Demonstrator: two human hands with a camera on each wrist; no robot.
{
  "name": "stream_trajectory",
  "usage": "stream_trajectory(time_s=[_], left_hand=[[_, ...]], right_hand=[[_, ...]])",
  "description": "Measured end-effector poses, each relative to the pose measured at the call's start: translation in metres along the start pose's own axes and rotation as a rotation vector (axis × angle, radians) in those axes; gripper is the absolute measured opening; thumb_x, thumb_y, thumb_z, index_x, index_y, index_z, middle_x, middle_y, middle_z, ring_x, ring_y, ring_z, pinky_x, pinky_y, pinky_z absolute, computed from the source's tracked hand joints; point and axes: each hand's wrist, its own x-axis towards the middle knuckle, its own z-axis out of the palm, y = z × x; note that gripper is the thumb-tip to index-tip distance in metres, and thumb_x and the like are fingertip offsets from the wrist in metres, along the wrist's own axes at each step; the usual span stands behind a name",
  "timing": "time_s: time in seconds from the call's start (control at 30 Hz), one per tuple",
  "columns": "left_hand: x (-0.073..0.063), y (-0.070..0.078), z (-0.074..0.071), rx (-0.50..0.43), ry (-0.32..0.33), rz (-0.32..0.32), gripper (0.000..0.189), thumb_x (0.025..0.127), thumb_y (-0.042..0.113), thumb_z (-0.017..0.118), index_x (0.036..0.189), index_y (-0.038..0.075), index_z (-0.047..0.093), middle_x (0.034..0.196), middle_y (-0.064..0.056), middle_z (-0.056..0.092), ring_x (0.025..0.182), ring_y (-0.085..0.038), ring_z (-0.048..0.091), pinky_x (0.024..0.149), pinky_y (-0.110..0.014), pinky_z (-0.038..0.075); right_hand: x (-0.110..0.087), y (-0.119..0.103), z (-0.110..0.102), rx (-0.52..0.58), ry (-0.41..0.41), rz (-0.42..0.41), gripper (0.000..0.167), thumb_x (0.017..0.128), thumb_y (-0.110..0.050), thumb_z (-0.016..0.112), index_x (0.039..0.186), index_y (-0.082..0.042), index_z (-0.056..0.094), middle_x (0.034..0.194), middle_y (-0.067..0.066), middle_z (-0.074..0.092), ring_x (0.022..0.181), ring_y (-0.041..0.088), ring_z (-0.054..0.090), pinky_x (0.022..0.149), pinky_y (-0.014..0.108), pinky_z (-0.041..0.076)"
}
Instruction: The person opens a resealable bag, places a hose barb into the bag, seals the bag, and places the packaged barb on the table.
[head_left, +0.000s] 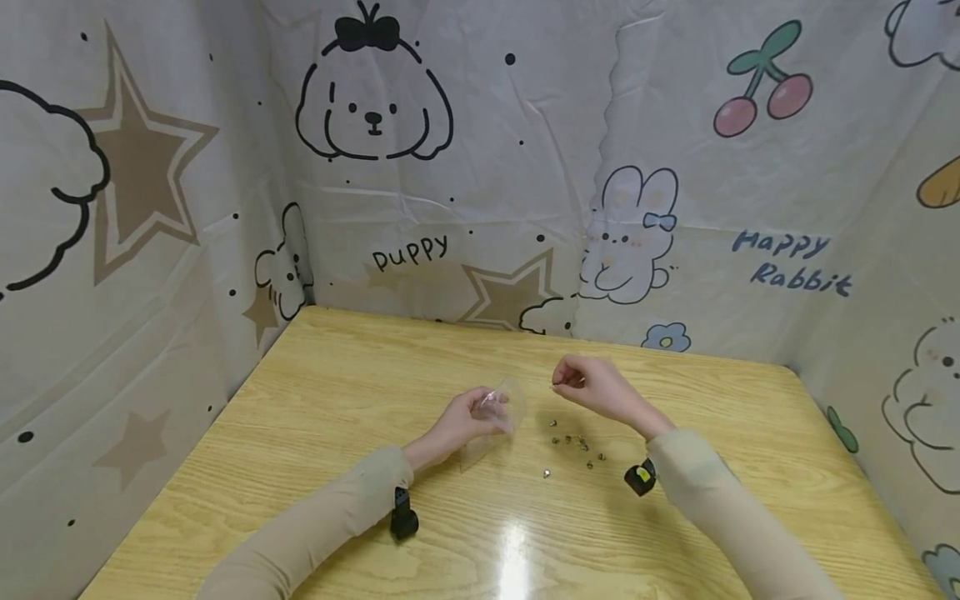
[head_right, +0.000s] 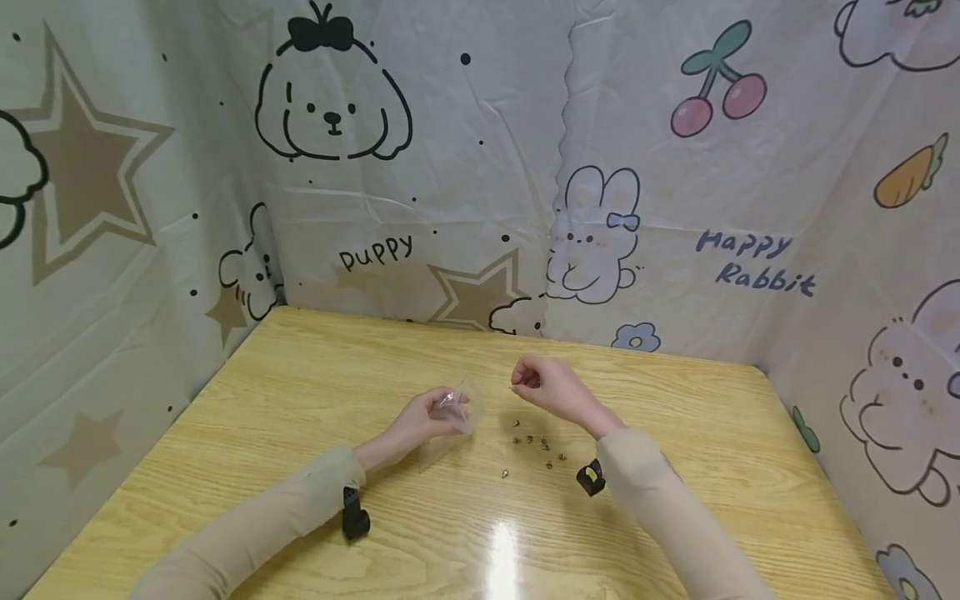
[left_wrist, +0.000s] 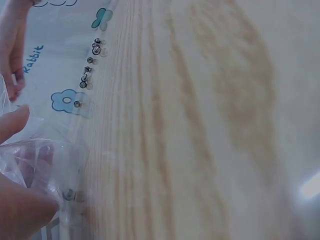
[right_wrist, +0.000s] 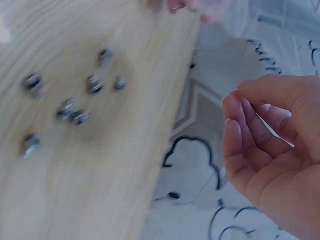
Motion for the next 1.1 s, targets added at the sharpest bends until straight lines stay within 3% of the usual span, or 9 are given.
stream_trajectory(time_s=[0.23, 0.5, 0.8, 1.1], left_hand=[[0.000, 0.001, -0.001, -0.007, -0.004, -0.025, 0.045, 0.085, 0.008, 0.077, 0.126, 0.004, 0.060, 0.123, -0.016, 0.067, 0.116, -0.025, 0.063, 0.099, -0.034, 0.054], [0.001, 0.001, -0.001, -0.017, -0.011, -0.033, 0.043, 0.087, 0.007, 0.074, 0.127, 0.004, 0.059, 0.123, -0.016, 0.066, 0.117, -0.026, 0.063, 0.096, -0.034, 0.055], [0.001, 0.000, 0.000, -0.004, -0.009, -0.023, 0.040, 0.088, 0.010, 0.074, 0.126, 0.005, 0.060, 0.119, -0.015, 0.067, 0.115, -0.025, 0.063, 0.098, -0.036, 0.054], [0.001, -0.001, 0.000, 0.020, 0.001, -0.018, 0.040, 0.089, 0.013, 0.074, 0.126, 0.006, 0.060, 0.126, -0.013, 0.066, 0.120, -0.027, 0.061, 0.102, -0.039, 0.052]], right_hand=[[0.010, -0.026, -0.002, -0.009, -0.007, -0.061, 0.005, 0.090, -0.010, 0.071, 0.091, -0.010, 0.067, 0.085, 0.000, 0.071, 0.077, 0.006, 0.063, 0.071, 0.020, 0.055], [0.020, -0.041, 0.001, -0.004, -0.030, -0.117, 0.005, 0.089, -0.007, 0.071, 0.091, -0.010, 0.068, 0.085, 0.002, 0.072, 0.076, 0.007, 0.064, 0.070, 0.020, 0.056], [0.025, -0.048, 0.006, 0.019, -0.072, -0.147, 0.004, 0.089, -0.005, 0.071, 0.091, -0.007, 0.069, 0.085, 0.004, 0.072, 0.076, 0.007, 0.065, 0.069, 0.018, 0.057], [0.019, -0.042, -0.001, 0.028, -0.021, -0.107, 0.003, 0.090, -0.008, 0.070, 0.092, -0.007, 0.068, 0.086, 0.003, 0.071, 0.077, 0.007, 0.063, 0.070, 0.020, 0.056]])
